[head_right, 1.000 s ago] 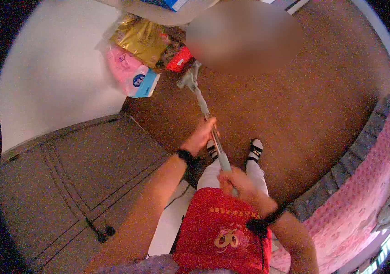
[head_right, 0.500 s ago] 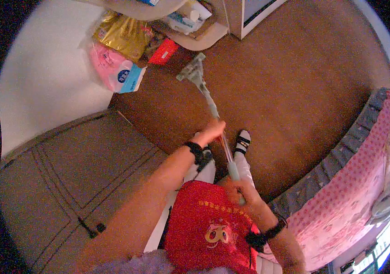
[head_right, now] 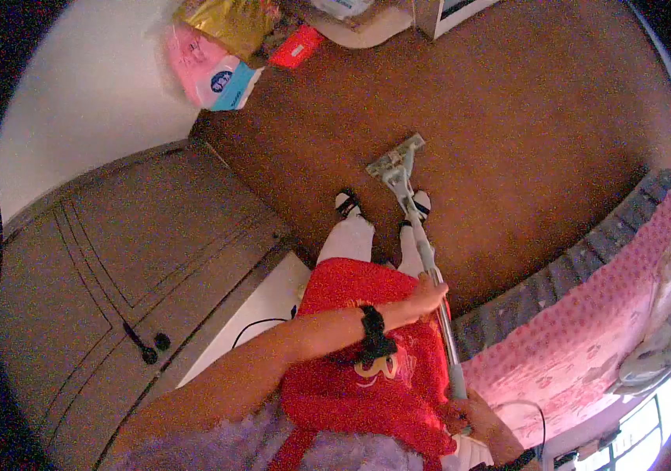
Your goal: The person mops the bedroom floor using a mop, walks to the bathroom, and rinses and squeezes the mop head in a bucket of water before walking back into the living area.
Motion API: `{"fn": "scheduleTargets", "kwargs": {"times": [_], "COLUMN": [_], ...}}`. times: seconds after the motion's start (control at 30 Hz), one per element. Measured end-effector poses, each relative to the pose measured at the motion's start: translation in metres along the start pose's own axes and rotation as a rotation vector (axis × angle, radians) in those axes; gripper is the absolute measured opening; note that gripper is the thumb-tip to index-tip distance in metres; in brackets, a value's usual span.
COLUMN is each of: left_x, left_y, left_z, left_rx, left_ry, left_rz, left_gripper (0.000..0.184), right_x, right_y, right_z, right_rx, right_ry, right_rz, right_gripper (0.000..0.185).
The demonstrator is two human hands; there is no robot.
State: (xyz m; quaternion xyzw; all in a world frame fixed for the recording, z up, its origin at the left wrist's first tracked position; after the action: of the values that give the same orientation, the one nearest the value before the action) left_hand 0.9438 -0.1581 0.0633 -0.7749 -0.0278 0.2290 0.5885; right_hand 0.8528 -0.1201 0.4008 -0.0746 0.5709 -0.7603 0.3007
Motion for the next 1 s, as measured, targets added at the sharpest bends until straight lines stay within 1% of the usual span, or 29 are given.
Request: {"fn": "scheduleTargets", "kwargs": {"times": [0.03,0.07,0.1,0.13,0.17,0.2,0.23,0.27,0.3,0.37,0.43,0.47,0.5,0.53,0.57,0.6,0.63,0.67,0.7,0.73,0.8,0.83,0.87,0.9,0.93,0.97,1.0], "left_x": [-0.025,-0.035,-0.024,-0.015,-0.009,0.0,-0.001,-0.004,0.002,0.028,0.074,0.1,0.097,0.092,0.103,0.116,0.119,0.126,0.136,0.139,0.115,0.117,0.115,0.125,0.122,0.119,0.097], "left_y": [-0.025,-0.04,-0.039,-0.033,-0.026,-0.03,-0.04,-0.05,-0.059,-0.058,-0.027,-0.008,-0.016,-0.023,-0.015,-0.006,0.007,0.02,0.027,0.03,0.019,0.029,0.047,0.057,0.056,0.05,0.037], "left_z": [-0.041,-0.069,-0.079,-0.093,-0.103,-0.112,-0.13,-0.155,-0.171,-0.191,-0.193,-0.187,-0.211,-0.241,-0.259,-0.273,-0.274,-0.283,-0.293,-0.303,-0.311,-0.302,-0.298,-0.294,-0.29,-0.293,-0.289], "left_rx": [0.127,0.249,0.17,0.083,-0.006,-0.164,-0.024,0.123,0.278,0.261,0.257,0.258,0.256,0.248,0.138,0.019,0.034,0.042,0.051,0.044,0.025,0.008,-0.003,-0.004,-0.025,-0.046,-0.079], "left_ry": [-0.261,-0.525,-0.507,-0.491,-0.474,-0.616,-0.735,-0.856,-0.98,-1.25,-1.51,-1.644,-1.673,-1.707,-1.704,-1.7,-1.75,-1.8,-1.845,-1.853,-1.876,-1.897,-1.91,-1.921,-1.883,-1.834,-1.774], "left_rz": [-0.16,-0.318,-0.303,-0.282,-0.253,-0.217,-0.309,-0.391,-0.473,-0.425,-0.388,-0.401,-0.318,-0.231,-0.153,-0.082,-0.102,-0.125,-0.141,-0.112,-0.082,-0.158,-0.223,-0.292,-0.271,-0.245,-0.234], "left_gripper": [0.053,0.058,0.057,0.056,0.054,0.045,0.038,0.032,0.026,0.024,0.024,0.024,0.023,0.023,0.023,0.022,0.023,0.023,0.024,0.024,0.024,0.024,0.025,0.025,0.026,0.026,0.026], "right_x": [0.004,0.008,0.012,0.016,0.023,0.027,0.032,0.037,0.039,0.053,0.075,0.08,0.086,0.091,0.095,0.1,0.107,0.116,0.109,0.098,0.107,0.114,0.122,0.111,0.107,0.107,0.119], "right_y": [0.001,0.004,0.006,0.012,0.021,0.03,0.039,0.05,0.062,0.086,0.103,0.121,0.138,0.143,0.149,0.182,0.206,0.209,0.213,0.218,0.217,0.214,0.204,0.201,0.197,0.188,0.155], "right_z": [0.003,0.008,0.015,0.025,0.028,0.032,0.038,0.04,0.047,0.069,0.121,0.131,0.143,0.189,0.234,0.238,0.23,0.244,0.263,0.273,0.265,0.261,0.267,0.271,0.265,0.274,0.28], "right_rx": [0.016,0.036,0.059,0.058,0.052,0.046,0.041,0.079,0.129,0.225,0.219,0.326,0.431,0.387,0.347,0.54,0.743,0.617,0.479,0.335,0.245,0.197,0.159,0.115,0.075,0.105,0.148], "right_ry": [-0.103,-0.212,-0.321,-0.243,-0.341,-0.434,-0.526,-0.681,-0.743,-0.877,-1.099,-1.164,-1.231,-1.171,-1.119,-1.306,-1.478,-1.245,-1.012,-0.779,-0.592,-0.503,-0.485,-0.465,-0.446,-0.568,-0.675], "right_rz": [-0.014,-0.028,-0.035,-0.018,-0.015,-0.004,0.01,0.02,0.009,-0.014,-0.052,-0.018,0.023,0.027,0.023,-0.02,-0.048,0.09,0.205,0.3,0.27,0.255,0.265,0.271,0.281,0.161,0.051], "right_gripper": [0.007,0.007,0.008,0.008,0.007,0.007,0.007,0.008,0.01,0.016,0.016,0.014,0.013,0.012,0.011,0.011,0.011,0.013,0.014,0.015,0.019,0.021,0.02,0.019,0.019,0.02,0.022]}}
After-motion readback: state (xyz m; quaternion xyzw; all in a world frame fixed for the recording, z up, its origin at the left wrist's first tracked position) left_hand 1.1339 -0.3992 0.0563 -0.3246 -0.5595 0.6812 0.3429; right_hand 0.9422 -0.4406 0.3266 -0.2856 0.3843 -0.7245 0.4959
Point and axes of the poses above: each hand's wrist, its own y-axis towards the middle knuckle, its own z-axis out of the palm, x = y × z, the point moved 5 cm from there along y, towards the middle knuckle, and after that the axes turned 15 degrees about -z, right-handed, at the moved point
